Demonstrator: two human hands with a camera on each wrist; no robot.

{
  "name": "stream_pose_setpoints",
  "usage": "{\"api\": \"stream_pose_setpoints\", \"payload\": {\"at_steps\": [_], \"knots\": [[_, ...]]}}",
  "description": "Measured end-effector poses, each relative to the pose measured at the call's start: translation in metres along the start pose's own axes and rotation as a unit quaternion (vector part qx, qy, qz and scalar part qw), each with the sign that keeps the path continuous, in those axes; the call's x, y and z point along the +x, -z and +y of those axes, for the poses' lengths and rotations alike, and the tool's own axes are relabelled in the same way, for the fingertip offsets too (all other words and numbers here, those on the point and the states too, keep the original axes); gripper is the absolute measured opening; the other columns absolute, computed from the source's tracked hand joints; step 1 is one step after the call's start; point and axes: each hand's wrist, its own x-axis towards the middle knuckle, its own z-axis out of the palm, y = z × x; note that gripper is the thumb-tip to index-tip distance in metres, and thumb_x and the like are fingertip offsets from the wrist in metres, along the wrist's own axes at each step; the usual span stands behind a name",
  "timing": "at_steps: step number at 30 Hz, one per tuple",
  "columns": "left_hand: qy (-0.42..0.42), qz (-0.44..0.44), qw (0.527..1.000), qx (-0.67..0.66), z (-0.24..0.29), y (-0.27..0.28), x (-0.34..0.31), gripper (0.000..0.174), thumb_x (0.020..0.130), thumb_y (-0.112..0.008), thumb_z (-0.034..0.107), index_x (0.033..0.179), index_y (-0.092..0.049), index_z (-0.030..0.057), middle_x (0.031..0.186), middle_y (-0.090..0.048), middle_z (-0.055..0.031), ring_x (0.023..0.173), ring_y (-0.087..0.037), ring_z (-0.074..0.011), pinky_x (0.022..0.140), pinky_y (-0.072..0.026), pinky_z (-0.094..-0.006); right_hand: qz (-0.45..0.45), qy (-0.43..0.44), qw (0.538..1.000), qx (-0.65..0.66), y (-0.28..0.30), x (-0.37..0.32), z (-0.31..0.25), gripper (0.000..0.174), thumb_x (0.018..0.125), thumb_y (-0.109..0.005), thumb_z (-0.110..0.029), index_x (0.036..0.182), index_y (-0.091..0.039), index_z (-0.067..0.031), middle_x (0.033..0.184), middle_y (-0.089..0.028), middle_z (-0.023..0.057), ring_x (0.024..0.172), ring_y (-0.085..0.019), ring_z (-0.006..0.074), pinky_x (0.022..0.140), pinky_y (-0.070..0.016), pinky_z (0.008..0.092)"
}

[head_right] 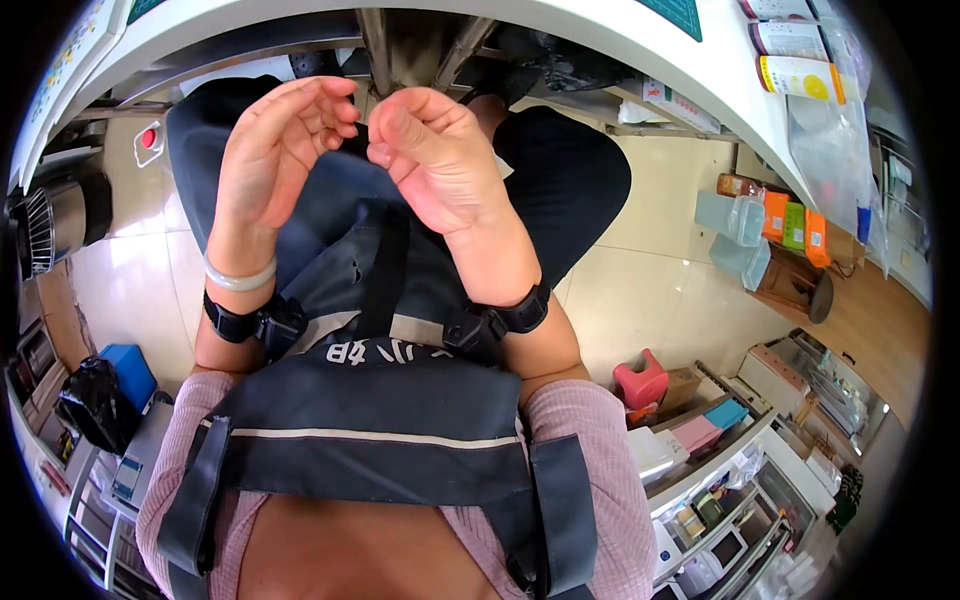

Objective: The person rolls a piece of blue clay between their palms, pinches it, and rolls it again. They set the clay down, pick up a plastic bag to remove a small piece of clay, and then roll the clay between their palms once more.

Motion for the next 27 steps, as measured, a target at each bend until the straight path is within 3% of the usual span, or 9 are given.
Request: {"api": "stream_pose_setpoints", "payload": {"at_steps": [5, 11, 14, 17, 19, 20, 22, 27], "knots": [[-0.037, 0.029, 0.998, -0.032, -0.001, 0.000, 0.000, 0.029, 0.088, -0.046, 0.018, 0.099, -0.063, -0.0032, 0.082, -0.064, -0.0080, 0.077, -0.058, -0.0139, 0.071, -0.0418, -0.0242, 0.005, -0.077, 0.994, 0.079, -0.008, 0.003, 0.003, 0.024, 0.089, -0.058, -0.019, 0.103, -0.062, -0.0011, 0.080, -0.058, 0.0013, 0.071, -0.050, 0.0091, 0.065, -0.0424, 0.0252], [-0.090, 0.073, 0.990, -0.082, -0.009, 0.000, 0.003, 0.035, 0.091, -0.041, 0.022, 0.107, -0.057, -0.0038, 0.095, -0.062, -0.0122, 0.088, -0.057, -0.0181, 0.079, -0.0426, -0.0290, 0.078, -0.097, 0.992, 0.011, -0.032, 0.004, 0.007, 0.028, 0.093, -0.051, -0.018, 0.110, -0.058, 0.0022, 0.087, -0.056, 0.0009, 0.072, -0.050, 0.0087, 0.068, -0.0448, 0.0246], [-0.101, 0.066, 0.988, -0.101, -0.010, 0.000, 0.004, 0.040, 0.092, -0.037, 0.026, 0.110, -0.055, -0.0040, 0.102, -0.060, -0.0144, 0.093, -0.056, -0.0214, 0.085, -0.0419, -0.0328, 0.011, -0.090, 0.996, 0.000, -0.020, 0.005, 0.014, 0.027, 0.091, -0.054, -0.018, 0.106, -0.059, 0.0041, 0.083, -0.056, 0.0025, 0.069, -0.050, 0.0081, 0.065, -0.0448, 0.0239], [-0.102, 0.067, 0.985, -0.123, -0.017, 0.002, 0.005, 0.041, 0.092, -0.035, 0.028, 0.109, -0.055, -0.0037, 0.103, -0.060, -0.0147, 0.096, -0.055, -0.0239, 0.089, -0.0408, -0.0344, 0.010, -0.087, 0.996, -0.018, -0.016, 0.005, 0.015, 0.025, 0.089, -0.058, -0.017, 0.101, -0.061, 0.0049, 0.078, -0.056, 0.0023, 0.065, -0.050, 0.0076, 0.062, -0.0448, 0.0231], [-0.057, 0.078, 0.991, -0.088, -0.011, -0.005, 0.000, 0.046, 0.091, -0.038, 0.037, 0.113, -0.053, -0.0005, 0.107, -0.058, -0.0149, 0.102, -0.053, -0.0240, 0.092, -0.0392, -0.0350, 0.012, -0.068, 0.997, -0.027, -0.018, 0.004, 0.019, 0.022, 0.087, -0.061, -0.015, 0.099, -0.062, 0.0039, 0.075, -0.056, 0.0008, 0.065, -0.051, 0.0081, 0.061, -0.0454, 0.0234], [-0.088, 0.136, 0.979, -0.125, -0.009, -0.021, -0.002, 0.032, 0.087, -0.047, 0.027, 0.098, -0.058, -0.0003, 0.086, -0.059, -0.0092, 0.085, -0.055, -0.0206, 0.082, -0.0425, -0.0317, 0.054, -0.056, 0.995, -0.059, -0.027, 0.005, 0.019, 0.022, 0.087, -0.061, -0.013, 0.101, -0.062, 0.0033, 0.077, -0.057, 0.0007, 0.066, -0.052, 0.0082, 0.062, -0.0457, 0.0233], [-0.077, 0.130, 0.981, -0.124, -0.011, -0.014, -0.001, 0.033, 0.087, -0.046, 0.028, 0.100, -0.057, -0.0003, 0.088, -0.059, -0.0098, 0.086, -0.056, -0.0207, 0.081, -0.0432, -0.0314, 0.094, -0.045, 0.990, -0.090, -0.031, 0.005, 0.019, 0.022, 0.087, -0.061, -0.012, 0.103, -0.062, 0.0028, 0.079, -0.058, 0.0005, 0.067, -0.052, 0.0082, 0.062, -0.0460, 0.0233], [-0.045, 0.080, 0.988, -0.127, -0.005, -0.008, -0.005, 0.035, 0.087, -0.047, 0.031, 0.102, -0.057, 0.0004, 0.090, -0.059, -0.0111, 0.088, -0.056, -0.0201, 0.078, -0.0450, -0.0304, 0.042, -0.056, 0.996, -0.058, -0.026, 0.005, 0.023, 0.025, 0.087, -0.060, -0.011, 0.108, -0.061, 0.0016, 0.087, -0.063, 0.0037, 0.069, -0.054, 0.0089, 0.063, -0.0459, 0.0224]]}}
